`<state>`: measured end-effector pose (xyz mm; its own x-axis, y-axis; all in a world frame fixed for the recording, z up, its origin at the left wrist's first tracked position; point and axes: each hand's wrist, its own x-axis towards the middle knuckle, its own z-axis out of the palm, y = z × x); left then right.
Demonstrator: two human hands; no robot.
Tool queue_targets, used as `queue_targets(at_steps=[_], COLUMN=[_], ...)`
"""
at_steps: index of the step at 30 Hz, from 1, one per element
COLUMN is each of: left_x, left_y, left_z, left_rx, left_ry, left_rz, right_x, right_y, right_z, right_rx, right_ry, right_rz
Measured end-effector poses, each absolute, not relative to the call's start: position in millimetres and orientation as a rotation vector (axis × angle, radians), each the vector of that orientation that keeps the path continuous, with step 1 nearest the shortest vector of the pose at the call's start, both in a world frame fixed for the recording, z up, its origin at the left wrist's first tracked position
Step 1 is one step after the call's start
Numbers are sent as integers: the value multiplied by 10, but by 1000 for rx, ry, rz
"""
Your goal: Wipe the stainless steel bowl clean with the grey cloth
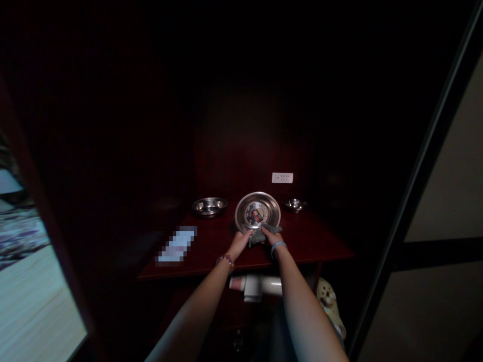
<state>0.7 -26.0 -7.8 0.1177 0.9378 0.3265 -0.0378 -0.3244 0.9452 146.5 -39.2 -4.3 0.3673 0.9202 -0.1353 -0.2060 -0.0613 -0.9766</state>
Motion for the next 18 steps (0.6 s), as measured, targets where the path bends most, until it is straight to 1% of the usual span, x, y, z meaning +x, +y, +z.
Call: queue_targets(at_steps=[5, 18], left_x=[-2, 40], left_y=[-270, -218], left_z=[-80, -99], left_rx=[1478, 1419], left_ry=[912, 879], left_rz=[1373, 1377], right_x=[1444, 1501], right_y=[-371, -316], right_z=[-54, -108], right_rx=[-1248, -1295], right_ry=[-722, -773], right_rz=[1068, 1063])
